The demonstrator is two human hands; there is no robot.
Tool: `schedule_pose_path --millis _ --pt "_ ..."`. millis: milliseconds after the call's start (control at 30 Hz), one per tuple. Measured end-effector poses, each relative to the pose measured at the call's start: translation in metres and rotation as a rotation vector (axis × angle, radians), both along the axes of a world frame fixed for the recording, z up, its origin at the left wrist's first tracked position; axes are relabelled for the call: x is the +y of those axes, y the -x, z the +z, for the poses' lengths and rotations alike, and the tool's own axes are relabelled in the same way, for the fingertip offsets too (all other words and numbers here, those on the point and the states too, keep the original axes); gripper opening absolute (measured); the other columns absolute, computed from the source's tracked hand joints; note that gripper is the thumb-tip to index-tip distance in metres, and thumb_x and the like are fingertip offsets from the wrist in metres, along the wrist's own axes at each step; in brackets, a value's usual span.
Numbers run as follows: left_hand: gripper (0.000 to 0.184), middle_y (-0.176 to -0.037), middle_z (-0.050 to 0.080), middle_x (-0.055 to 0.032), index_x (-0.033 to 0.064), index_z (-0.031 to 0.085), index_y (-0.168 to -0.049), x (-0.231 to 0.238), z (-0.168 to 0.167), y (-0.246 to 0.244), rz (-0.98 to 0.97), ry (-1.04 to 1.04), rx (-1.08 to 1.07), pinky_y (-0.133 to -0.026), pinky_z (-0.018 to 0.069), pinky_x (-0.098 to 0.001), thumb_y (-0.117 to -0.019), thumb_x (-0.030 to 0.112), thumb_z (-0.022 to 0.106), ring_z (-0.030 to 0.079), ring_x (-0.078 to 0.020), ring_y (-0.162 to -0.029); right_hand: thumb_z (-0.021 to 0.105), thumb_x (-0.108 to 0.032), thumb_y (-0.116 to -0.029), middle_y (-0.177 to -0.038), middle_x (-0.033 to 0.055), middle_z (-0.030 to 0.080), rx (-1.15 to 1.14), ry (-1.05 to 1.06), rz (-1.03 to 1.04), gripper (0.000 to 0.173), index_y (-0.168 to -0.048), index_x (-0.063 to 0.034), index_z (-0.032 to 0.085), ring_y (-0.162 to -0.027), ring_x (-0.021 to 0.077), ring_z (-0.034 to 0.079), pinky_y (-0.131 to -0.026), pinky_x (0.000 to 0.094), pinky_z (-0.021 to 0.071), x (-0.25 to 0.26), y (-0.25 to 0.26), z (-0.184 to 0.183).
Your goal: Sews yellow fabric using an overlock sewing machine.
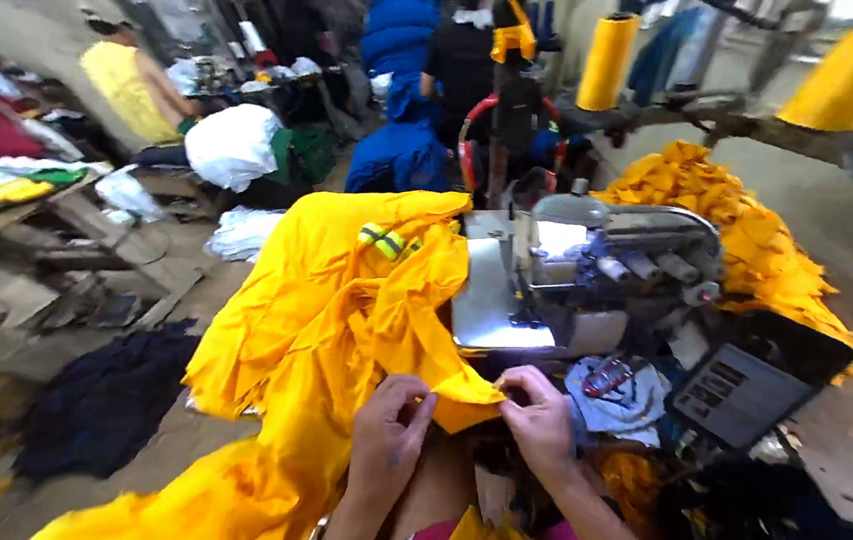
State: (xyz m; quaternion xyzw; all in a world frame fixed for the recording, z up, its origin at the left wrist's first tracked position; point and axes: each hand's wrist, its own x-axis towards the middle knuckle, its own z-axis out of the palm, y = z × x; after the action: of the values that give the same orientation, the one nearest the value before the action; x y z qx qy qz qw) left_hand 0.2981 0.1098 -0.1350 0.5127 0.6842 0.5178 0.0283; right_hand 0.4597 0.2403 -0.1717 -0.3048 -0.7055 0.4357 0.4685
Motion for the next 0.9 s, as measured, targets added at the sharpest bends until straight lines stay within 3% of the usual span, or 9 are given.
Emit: schedule_pose_path --millis 67,133,233,333,433,500,633,767,900 --pt "0.008 -0.097 0.075 -0.0032 0.0037 0.072 -0.098 -0.002 0.007 -0.002 -0.028 -0.016 -0.314 -0.057 0.0617 -0.0253 -0.0921 0.008 0.068 0.07 -0.0096 -0.066 0.065 0.006 -0.0837 -0.095 0.0056 0.076 0.071 0.191 0.096 0.019 -0.096 -0.0017 0.077 -0.081 0.009 0.071 -0.07 0.0245 0.0608 0.002 -0.007 0.002" --pt "0.011 -0.084 0.071 -0.0092 -0.0026 0.066 -0.103 -0.001 0.015 0.001 -0.095 -0.03 -0.746 -0.05 0.0568 -0.0277 -0.0929 0.002 0.066 0.064 -0.0143 -0.056 0.06 0.001 -0.0962 -0.09 0.0091 0.072 0.137 0.633 0.269 0.021 -0.114 0.0035 0.07 -0.064 0.0104 0.064 -0.056 0.0251 0.0555 0.006 -0.014 0.015" --pt "0.015 -0.075 0.063 -0.0064 0.0036 0.06 -0.115 -0.001 0.02 0.012 -0.189 -0.016 -1.132 -0.045 0.0428 -0.0195 -0.1012 0.004 0.054 0.051 -0.0063 -0.051 0.05 -0.014 -0.1051 -0.081 0.0038 0.066 0.233 0.882 0.431 0.025 -0.125 -0.0052 0.063 -0.053 0.0059 0.053 -0.049 0.0224 0.0485 0.019 -0.026 0.017" --pt "0.012 -0.072 0.061 -0.0021 0.0075 0.064 -0.11 0.008 0.004 0.022 -0.209 -0.004 -0.993 -0.047 0.0382 -0.0178 -0.102 0.01 0.055 0.048 -0.0035 -0.053 0.056 -0.016 -0.1026 -0.077 0.0022 0.067 0.177 0.591 0.438 0.02 -0.113 -0.0043 0.069 -0.055 0.0049 0.055 -0.05 0.0208 0.0475 0.028 -0.029 0.013" --pt "0.015 -0.08 0.069 -0.0026 0.0041 0.068 -0.105 0.018 -0.029 0.028 -0.178 0.047 -0.544 -0.062 0.0536 -0.0264 -0.0979 0.017 0.065 0.063 -0.0091 -0.067 0.066 -0.022 -0.0986 -0.089 -0.0011 0.074 -0.092 -0.026 0.35 0.02 -0.11 -0.0069 0.074 -0.076 0.0054 0.069 -0.068 0.0233 0.0595 0.037 -0.028 -0.003" --pt "0.025 -0.095 0.072 -0.0035 0.0046 0.07 -0.11 0.021 -0.049 0.027 -0.145 0.205 -0.338 -0.072 0.0586 -0.0302 -0.097 0.025 0.066 0.067 -0.0097 -0.076 0.067 -0.035 -0.0972 -0.092 -0.0023 0.077 -0.312 -0.225 0.243 0.029 -0.111 -0.0109 0.077 -0.08 0.0076 0.073 -0.074 0.0318 0.0626 0.042 -0.028 -0.02" --pt "0.026 -0.107 0.072 -0.0034 0.0057 0.069 -0.119 0.015 -0.041 0.019 -0.091 0.126 -0.458 -0.055 0.0533 -0.0251 -0.0974 0.02 0.066 0.06 -0.0078 -0.06 0.062 -0.033 -0.1003 -0.099 -0.0016 0.076 -0.315 -0.207 0.212 0.029 -0.115 -0.0115 0.076 -0.079 0.0055 0.071 -0.071 0.0258 0.0625 0.04 -0.033 -0.018" --pt "0.025 -0.097 0.073 -0.007 -0.0004 0.066 -0.119 -0.021 -0.017 0.009 -0.067 -0.088 -0.547 -0.055 0.0548 -0.025 -0.0997 0.015 0.064 0.064 -0.0105 -0.064 0.063 -0.027 -0.1011 -0.117 0.0042 0.073 -0.192 -0.237 0.186 0.026 -0.117 -0.0094 0.074 -0.079 0.0077 0.071 -0.067 0.0261 0.0628 0.024 -0.075 -0.002" --pt "0.016 -0.09 0.074 0.0046 0.0133 0.07 -0.113 -0.07 -0.03 -0.002 -0.088 0.004 -0.616 -0.056 0.0553 -0.0206 -0.1043 0.016 0.056 0.066 -0.0037 -0.065 0.066 -0.023 -0.1014 -0.114 0.002 0.073 -0.042 -0.141 0.136 0.021 -0.118 -0.0126 0.073 -0.078 0.0064 0.071 -0.066 0.0234 0.0627 0.01 -0.148 0.033"
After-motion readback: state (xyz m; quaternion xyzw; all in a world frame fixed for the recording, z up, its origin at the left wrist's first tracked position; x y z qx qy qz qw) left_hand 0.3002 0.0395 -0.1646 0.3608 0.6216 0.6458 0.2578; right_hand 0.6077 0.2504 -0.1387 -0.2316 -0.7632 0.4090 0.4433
